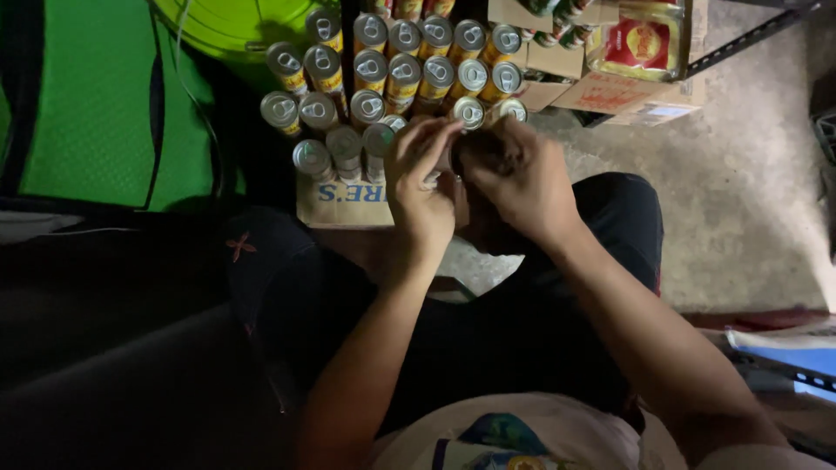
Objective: Wiping canned goods with a cloth and placing them onto grocery store shelves.
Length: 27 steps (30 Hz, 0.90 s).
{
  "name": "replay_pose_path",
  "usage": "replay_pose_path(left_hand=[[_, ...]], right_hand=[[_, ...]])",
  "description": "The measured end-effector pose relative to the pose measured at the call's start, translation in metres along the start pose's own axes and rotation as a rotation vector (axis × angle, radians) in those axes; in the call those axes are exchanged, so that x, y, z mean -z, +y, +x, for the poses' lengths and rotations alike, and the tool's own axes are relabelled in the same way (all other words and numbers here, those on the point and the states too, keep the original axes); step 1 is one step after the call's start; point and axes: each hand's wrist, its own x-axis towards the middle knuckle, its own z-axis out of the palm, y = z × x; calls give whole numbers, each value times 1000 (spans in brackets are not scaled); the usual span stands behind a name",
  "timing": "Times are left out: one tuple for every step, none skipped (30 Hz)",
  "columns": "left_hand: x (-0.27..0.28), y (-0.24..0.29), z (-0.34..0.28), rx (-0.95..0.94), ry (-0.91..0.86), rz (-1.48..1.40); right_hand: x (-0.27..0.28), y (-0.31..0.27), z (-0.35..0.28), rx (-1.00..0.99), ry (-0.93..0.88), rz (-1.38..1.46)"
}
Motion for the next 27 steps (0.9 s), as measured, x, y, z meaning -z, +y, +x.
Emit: replay_pose_path(left_hand=[[-2,1,0,-12,2,-8],[-4,-2,0,-16,3,-7],[-5,-5,-1,-34,38,-5],[-6,-8,-1,-50,74,-1],[-4,-9,1,-54,77,2],[-1,-9,-2,-42,88,61],[1,-9,-4,-30,97,121],[3,-7,-2,-28,97,123],[6,-6,0,10,89,52],[7,-4,3,45,81,-22],[7,-3,4,44,81,-22],[7,-3,4,18,83,17],[7,-2,4,-7,86,57],[4,-5,2,-6,84,55],[2,-7,1,-30,69,65],[-1,-11,0,-56,59,75],[-1,-12,-1,-57,63,74],[0,-14,0,-55,107,70],[1,-15,1,-53,152,65],[7,-7,2,-47,151,67],[12,2,2,-4,97,56],[16,9,5,32,43,42],[14,7,4,31,42,42],[13,4,4,39,26,43],[11,1,4,48,9,44],[9,-3,2,53,3,43],[7,-8,-1,64,-14,44]], right_hand=[[-2,-1,4,-46,71,36],[-6,3,5,-42,73,37],[-9,7,6,-19,90,157],[-14,12,7,4,104,278],[-15,4,8,9,103,280],[-15,-2,5,-20,54,279],[-15,-8,3,-48,5,278],[-13,-9,1,-50,2,280],[-11,-10,-1,-23,-60,188],[-8,-12,-3,7,-118,95],[-8,-8,0,7,-116,96],[-7,-5,1,7,-119,118],[-7,-1,3,7,-122,139],[-8,-4,4,5,-121,139],[-9,-8,5,-15,-74,228],[-11,-11,8,-30,-30,316],[-10,-7,3,-27,-32,314],[-10,-3,0,22,-78,276],[-10,2,-3,71,-125,237],[-6,-3,-5,67,-128,238],[-1,-8,-6,89,-128,48],[4,-12,-5,117,-123,-142],[8,-16,-2,117,-121,-142],[11,-19,2,79,-117,-270],[14,-22,5,41,-111,-398],[15,-19,6,34,-111,-398],[15,-16,6,166,-53,-440]])
